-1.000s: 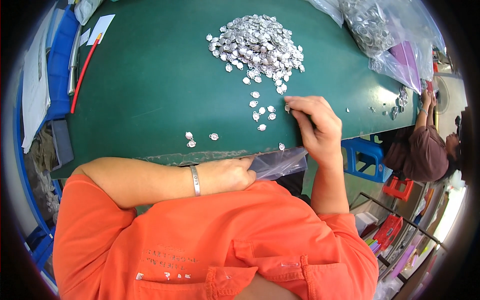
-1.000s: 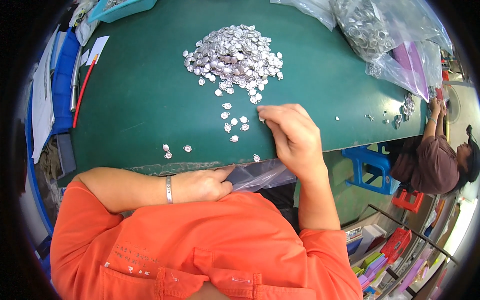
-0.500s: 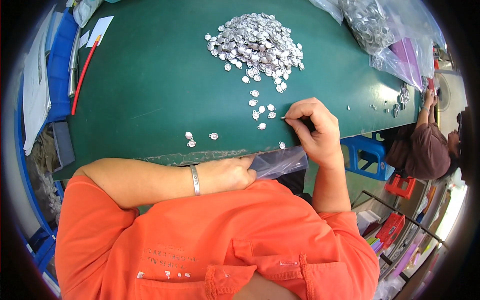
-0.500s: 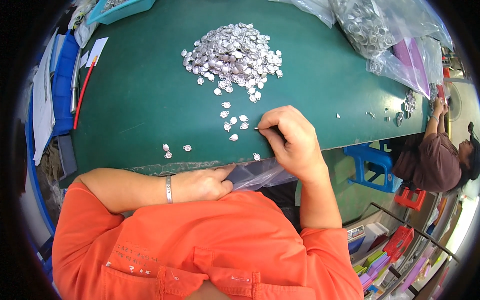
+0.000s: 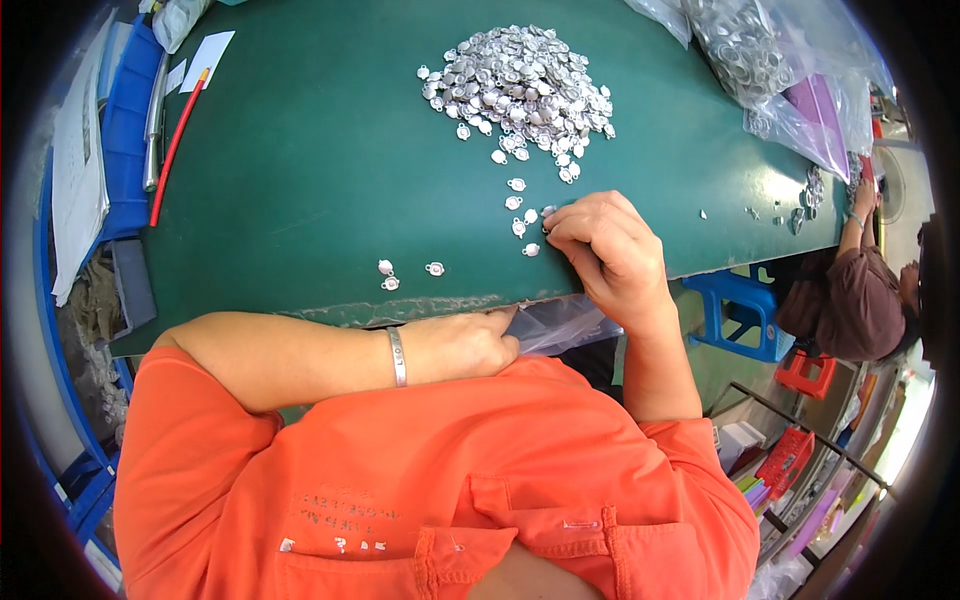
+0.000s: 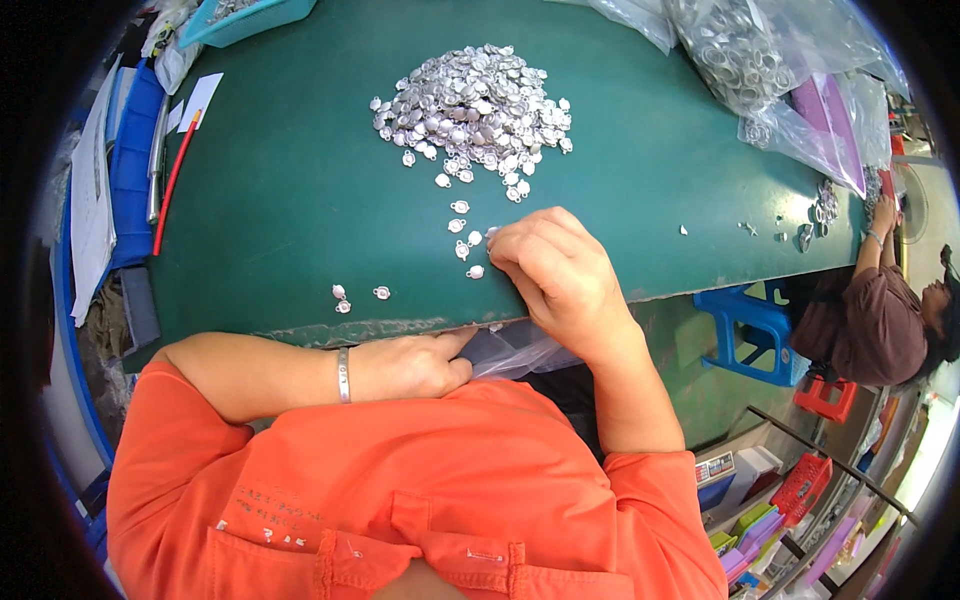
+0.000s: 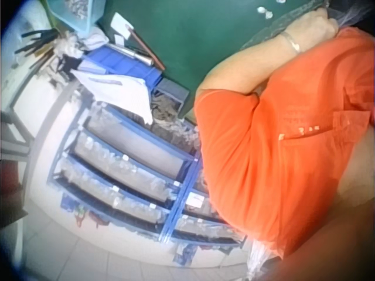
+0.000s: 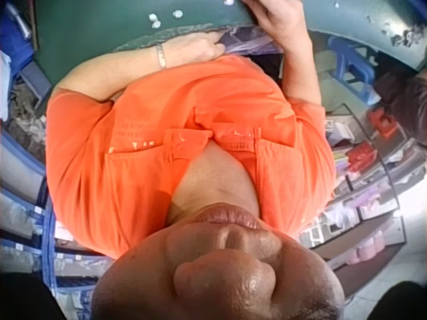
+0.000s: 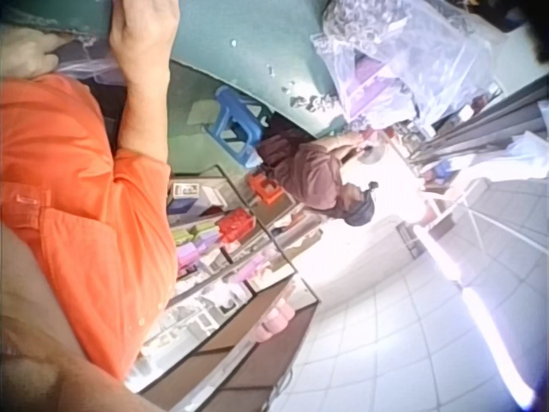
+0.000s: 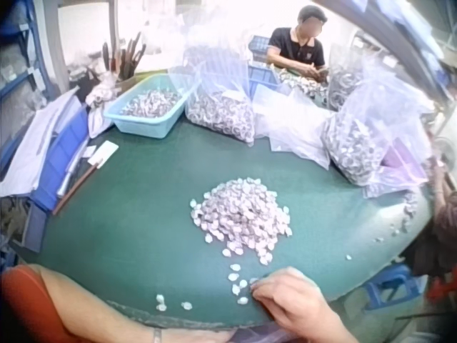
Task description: The person picks up small metal pieces from a pile on the table and places them one by one into a plastic bag held in their other hand.
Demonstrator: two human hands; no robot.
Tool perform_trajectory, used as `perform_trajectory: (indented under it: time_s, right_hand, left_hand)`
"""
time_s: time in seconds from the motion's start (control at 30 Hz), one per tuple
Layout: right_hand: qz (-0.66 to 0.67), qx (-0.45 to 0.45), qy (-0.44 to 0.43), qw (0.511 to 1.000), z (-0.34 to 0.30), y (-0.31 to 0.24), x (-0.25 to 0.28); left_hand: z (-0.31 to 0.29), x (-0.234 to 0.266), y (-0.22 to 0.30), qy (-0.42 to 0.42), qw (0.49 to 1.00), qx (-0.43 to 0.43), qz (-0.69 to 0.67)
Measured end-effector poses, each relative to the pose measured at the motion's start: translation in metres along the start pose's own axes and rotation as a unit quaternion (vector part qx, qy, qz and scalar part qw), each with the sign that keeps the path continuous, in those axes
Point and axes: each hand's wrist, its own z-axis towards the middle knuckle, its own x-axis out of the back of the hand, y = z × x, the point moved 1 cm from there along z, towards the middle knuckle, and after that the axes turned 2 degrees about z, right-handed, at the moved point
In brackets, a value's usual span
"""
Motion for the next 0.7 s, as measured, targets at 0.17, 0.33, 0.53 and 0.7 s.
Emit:
perform_trajectory:
  time_s: [0.17,0.33,0.53,0.7]
  right_hand:
    - [0.109,-0.061,-0.074,0.989,-0.007,-0.003,0.018]
    - [0.038,-0.030,0.008,0.999,0.006,-0.004,0.006]
    - [0.036,-0.043,0.012,0.998,0.008,0.007,0.000]
    - [0.176,-0.032,-0.091,0.980,0.006,0.001,0.015]
  left_hand:
    - [-0.004,-0.005,-0.001,-0.035,0.999,0.008,0.012]
    - [0.000,0.001,0.001,-0.042,0.999,0.008,0.012]
    - [-0.002,-0.001,0.000,-0.033,0.999,0.020,-0.009]
    - [0.000,-0.001,0.001,-0.068,0.997,-0.003,0.044]
